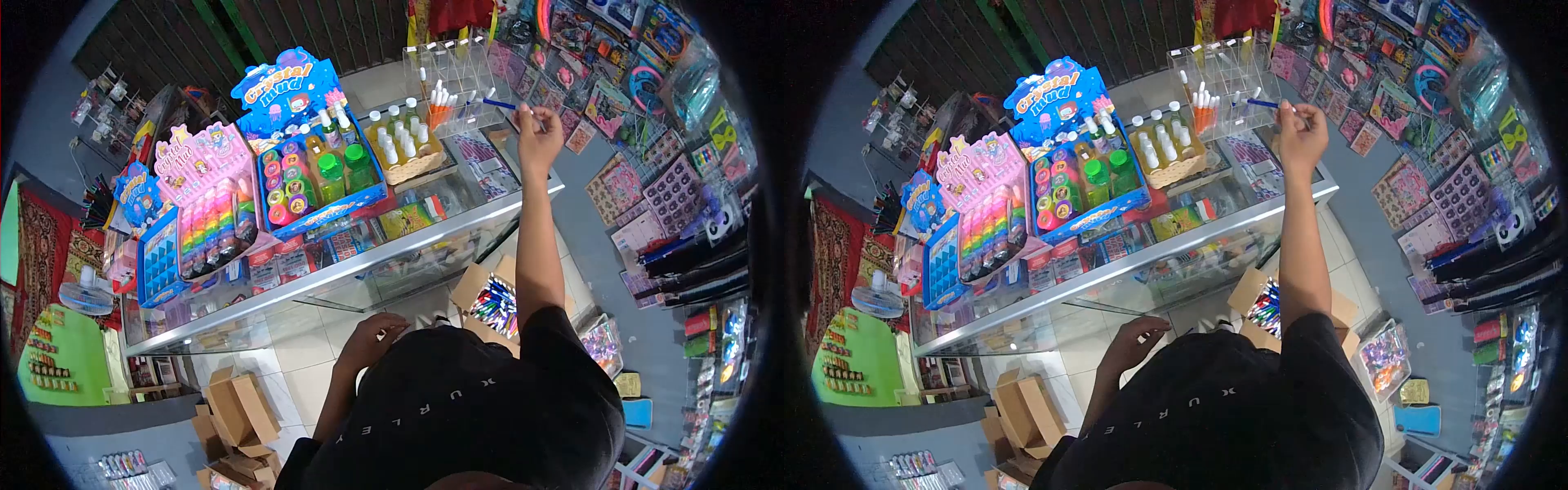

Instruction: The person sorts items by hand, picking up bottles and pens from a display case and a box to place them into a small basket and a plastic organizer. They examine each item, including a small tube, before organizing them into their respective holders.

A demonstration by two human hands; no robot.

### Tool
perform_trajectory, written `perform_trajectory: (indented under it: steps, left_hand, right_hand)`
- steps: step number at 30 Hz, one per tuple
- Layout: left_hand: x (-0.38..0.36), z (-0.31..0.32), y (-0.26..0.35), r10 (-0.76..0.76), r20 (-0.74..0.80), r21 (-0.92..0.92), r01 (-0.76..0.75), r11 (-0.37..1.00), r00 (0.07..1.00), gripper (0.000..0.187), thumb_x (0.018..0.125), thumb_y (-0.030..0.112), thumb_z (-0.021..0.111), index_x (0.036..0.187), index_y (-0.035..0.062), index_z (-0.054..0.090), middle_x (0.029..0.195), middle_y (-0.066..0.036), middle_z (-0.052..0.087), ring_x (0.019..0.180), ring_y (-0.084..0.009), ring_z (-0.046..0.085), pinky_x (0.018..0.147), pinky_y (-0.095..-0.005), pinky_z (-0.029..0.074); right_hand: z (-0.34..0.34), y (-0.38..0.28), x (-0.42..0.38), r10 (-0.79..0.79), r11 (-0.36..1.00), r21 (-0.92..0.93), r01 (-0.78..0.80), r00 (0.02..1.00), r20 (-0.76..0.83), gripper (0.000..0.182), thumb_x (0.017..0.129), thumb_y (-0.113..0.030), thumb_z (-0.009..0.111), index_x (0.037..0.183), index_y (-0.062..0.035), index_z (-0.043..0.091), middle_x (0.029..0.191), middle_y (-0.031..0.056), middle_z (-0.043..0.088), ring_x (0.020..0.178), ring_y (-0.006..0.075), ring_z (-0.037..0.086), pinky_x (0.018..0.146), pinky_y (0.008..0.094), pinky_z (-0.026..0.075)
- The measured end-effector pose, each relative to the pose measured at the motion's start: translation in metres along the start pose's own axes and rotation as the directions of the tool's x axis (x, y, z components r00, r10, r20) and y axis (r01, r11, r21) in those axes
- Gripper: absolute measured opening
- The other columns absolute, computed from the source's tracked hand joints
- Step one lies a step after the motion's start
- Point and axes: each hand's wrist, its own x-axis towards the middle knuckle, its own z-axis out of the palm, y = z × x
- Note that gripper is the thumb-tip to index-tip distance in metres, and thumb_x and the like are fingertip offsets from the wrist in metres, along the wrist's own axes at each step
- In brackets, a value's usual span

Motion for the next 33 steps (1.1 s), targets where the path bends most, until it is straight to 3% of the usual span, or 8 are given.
perform_trajectory:
  steps: [7, 14, 15, 18, 20, 25, 28, 33]
  left_hand:
    - [-0.014, -0.002, -0.006, -0.048, -0.038, 0.020, 0.049, 0.999, 0.998, 0.020, 0.089, 0.006, 0.066, 0.108, 0.0124, 0.070, 0.108, -0.006, 0.069, 0.091, -0.0182, 0.067, 0.072, -0.0287, 0.053]
    - [-0.028, -0.003, -0.012, -0.090, -0.081, -0.009, 0.090, 0.996, 0.993, 0.019, 0.090, 0.009, 0.066, 0.109, 0.0111, 0.069, 0.108, -0.006, 0.069, 0.089, -0.0193, 0.067, 0.073, -0.0294, 0.053]
    - [-0.030, -0.003, -0.011, -0.114, -0.071, -0.025, 0.113, 0.993, 0.991, 0.019, 0.090, 0.010, 0.065, 0.109, 0.0096, 0.069, 0.108, -0.008, 0.068, 0.088, -0.0201, 0.066, 0.074, -0.0299, 0.053]
    - [-0.031, -0.005, -0.013, -0.132, -0.056, -0.021, 0.131, 0.991, 0.990, 0.019, 0.091, 0.011, 0.064, 0.109, 0.0082, 0.068, 0.107, -0.009, 0.068, 0.085, -0.0199, 0.065, 0.075, -0.0301, 0.053]
    - [-0.032, -0.008, -0.016, -0.129, -0.042, -0.014, 0.129, 0.992, 0.991, 0.018, 0.091, 0.011, 0.064, 0.109, 0.0079, 0.068, 0.107, -0.009, 0.068, 0.083, -0.0192, 0.065, 0.074, -0.0300, 0.052]
    - [-0.028, -0.015, -0.024, -0.120, 0.023, -0.034, 0.121, 0.992, 0.993, 0.019, 0.092, 0.013, 0.063, 0.109, 0.0064, 0.067, 0.104, -0.010, 0.068, 0.079, -0.0190, 0.066, 0.071, -0.0306, 0.052]
    - [-0.023, -0.021, -0.029, -0.088, 0.108, -0.022, 0.091, 0.996, 0.990, 0.020, 0.091, 0.014, 0.064, 0.108, 0.0061, 0.067, 0.103, -0.011, 0.068, 0.076, -0.0196, 0.066, 0.070, -0.0312, 0.052]
    - [-0.017, -0.027, -0.053, -0.052, 0.250, 0.020, 0.048, 0.999, 0.967, 0.020, 0.090, 0.014, 0.064, 0.109, 0.0070, 0.066, 0.103, -0.012, 0.068, 0.082, -0.0208, 0.066, 0.070, -0.0317, 0.051]
  right_hand:
    - [0.034, 0.035, 0.033, -0.071, 0.894, -0.423, 0.147, 0.979, 0.190, 0.023, 0.087, -0.018, 0.073, 0.094, 0.0033, 0.066, 0.076, 0.0039, 0.067, 0.066, 0.0077, 0.062, 0.063, 0.0230, 0.049]
    - [0.030, 0.024, -0.017, -0.034, 0.931, -0.349, 0.107, 0.978, 0.208, 0.023, 0.091, -0.019, 0.067, 0.096, 0.0030, 0.065, 0.074, 0.0053, 0.067, 0.066, 0.0104, 0.063, 0.063, 0.0243, 0.049]
    - [0.023, 0.026, -0.040, 0.062, 0.968, -0.253, 0.007, 0.963, 0.264, 0.020, 0.093, -0.018, 0.064, 0.095, 0.0022, 0.064, 0.073, 0.0050, 0.066, 0.066, 0.0108, 0.062, 0.062, 0.0249, 0.049]
    - [0.015, 0.004, -0.126, 0.211, 0.975, -0.156, -0.157, 0.873, 0.440, 0.007, 0.094, -0.006, 0.056, 0.091, -0.0004, 0.059, 0.074, 0.0040, 0.062, 0.064, 0.0114, 0.059, 0.059, 0.0266, 0.048]
    - [0.013, -0.041, -0.184, 0.381, 0.915, -0.145, -0.378, 0.683, 0.624, 0.011, 0.089, 0.006, 0.055, 0.094, -0.0013, 0.061, 0.078, 0.0024, 0.060, 0.067, 0.0103, 0.058, 0.062, 0.0255, 0.048]
    - [0.001, -0.076, -0.298, 0.496, 0.839, -0.356, -0.412, 0.309, 0.812, 0.009, 0.086, -0.008, 0.068, 0.094, -0.0077, 0.065, 0.075, 0.0020, 0.063, 0.069, 0.0120, 0.061, 0.064, 0.0284, 0.049]
    - [-0.004, -0.091, -0.327, 0.390, 0.920, -0.372, -0.120, 0.202, 0.899, 0.012, 0.081, -0.014, 0.074, 0.092, -0.0088, 0.068, 0.084, 0.0074, 0.068, 0.073, 0.0185, 0.067, 0.068, 0.0313, 0.053]
    - [-0.020, -0.086, -0.334, 0.503, 0.864, -0.478, -0.157, 0.251, 0.827, 0.013, 0.081, -0.014, 0.071, 0.091, -0.0058, 0.067, 0.080, 0.0103, 0.066, 0.072, 0.0246, 0.067, 0.065, 0.0345, 0.053]
